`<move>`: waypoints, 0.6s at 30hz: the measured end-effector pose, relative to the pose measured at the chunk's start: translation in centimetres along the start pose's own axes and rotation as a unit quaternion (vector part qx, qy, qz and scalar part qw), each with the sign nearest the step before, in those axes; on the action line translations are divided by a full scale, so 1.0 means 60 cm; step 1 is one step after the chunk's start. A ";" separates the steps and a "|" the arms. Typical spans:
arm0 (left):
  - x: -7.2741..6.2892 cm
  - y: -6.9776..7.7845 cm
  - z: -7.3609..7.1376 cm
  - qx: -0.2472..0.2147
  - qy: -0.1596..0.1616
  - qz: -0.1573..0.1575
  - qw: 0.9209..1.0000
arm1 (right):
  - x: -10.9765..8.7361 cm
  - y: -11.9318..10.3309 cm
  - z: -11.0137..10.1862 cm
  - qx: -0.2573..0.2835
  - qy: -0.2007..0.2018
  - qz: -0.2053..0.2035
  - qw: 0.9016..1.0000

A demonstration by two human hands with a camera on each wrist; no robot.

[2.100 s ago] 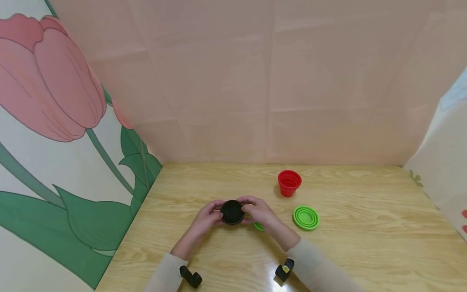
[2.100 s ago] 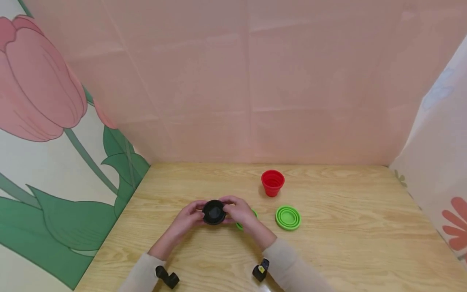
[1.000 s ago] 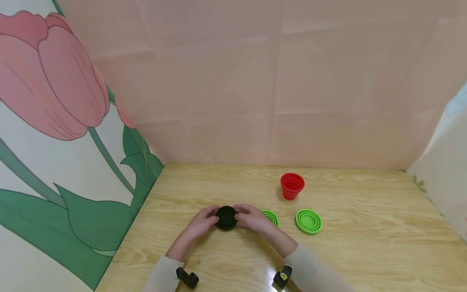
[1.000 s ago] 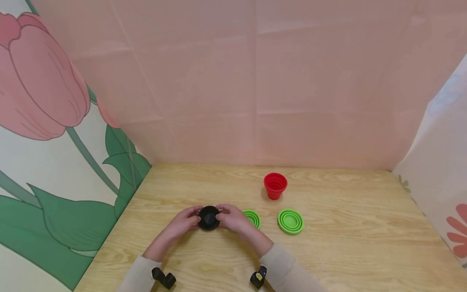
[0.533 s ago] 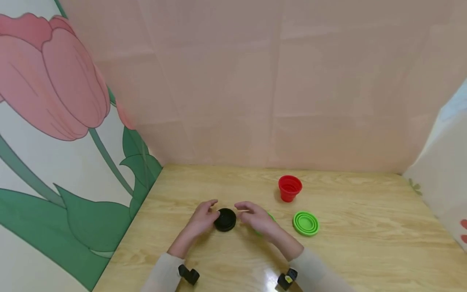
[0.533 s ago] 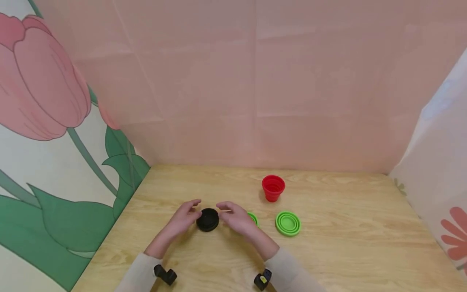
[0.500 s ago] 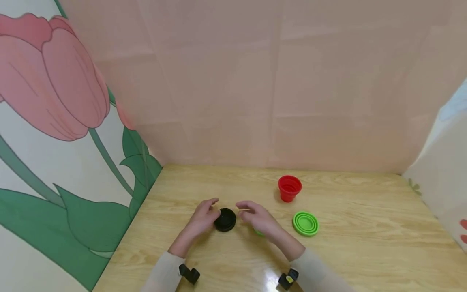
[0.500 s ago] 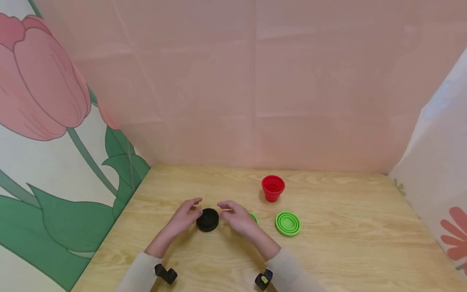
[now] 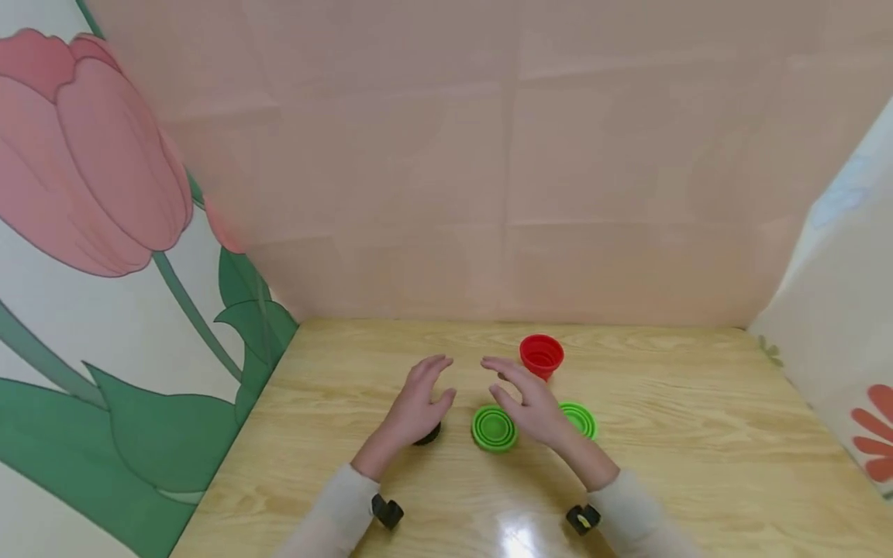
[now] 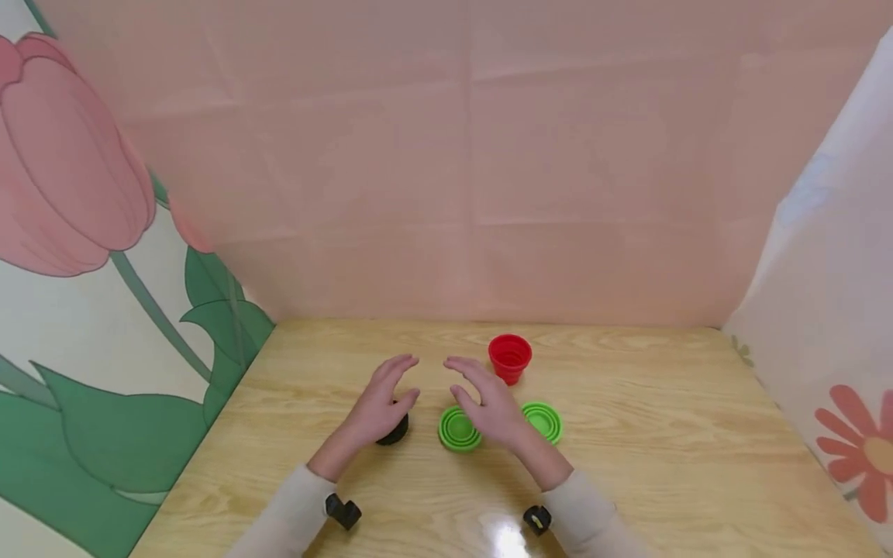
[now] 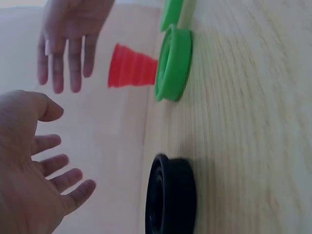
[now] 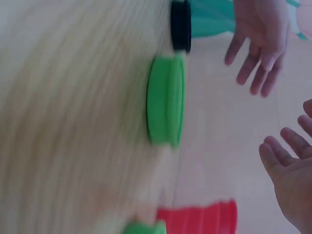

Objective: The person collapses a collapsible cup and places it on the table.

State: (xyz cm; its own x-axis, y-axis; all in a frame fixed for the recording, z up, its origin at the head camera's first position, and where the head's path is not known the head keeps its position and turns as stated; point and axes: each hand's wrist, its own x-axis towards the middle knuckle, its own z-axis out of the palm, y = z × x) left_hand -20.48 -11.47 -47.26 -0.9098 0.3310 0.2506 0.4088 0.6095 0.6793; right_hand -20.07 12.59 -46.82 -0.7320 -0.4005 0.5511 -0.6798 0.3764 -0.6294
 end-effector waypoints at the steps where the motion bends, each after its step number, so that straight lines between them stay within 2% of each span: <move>1: 0.005 0.003 0.004 0.010 -0.002 0.009 1.000 | -0.002 0.002 -0.009 -0.021 0.004 -0.001 1.000; 3: 0.013 0.010 0.013 0.030 -0.006 0.027 0.999 | -0.008 0.008 -0.026 -0.046 0.007 0.007 0.999; 8: 0.035 0.025 0.031 0.069 -0.023 0.048 0.996 | -0.019 0.021 -0.064 -0.090 -0.007 0.034 0.995; 13: 0.060 0.036 0.052 0.101 -0.047 0.061 0.992 | -0.025 0.041 -0.092 -0.135 -0.016 0.026 0.990; 18: 0.085 0.046 0.076 0.133 -0.061 0.088 0.985 | -0.031 0.068 -0.109 -0.187 -0.020 0.012 0.982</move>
State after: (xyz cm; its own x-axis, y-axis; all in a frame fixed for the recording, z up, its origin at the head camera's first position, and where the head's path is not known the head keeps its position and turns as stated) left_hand -23.69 -4.81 -47.24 -0.8144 0.5222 0.2532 0.5787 0.6972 0.4232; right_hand -21.79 20.34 -46.80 -0.7504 -0.4180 0.5121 -0.6373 0.6631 -0.3926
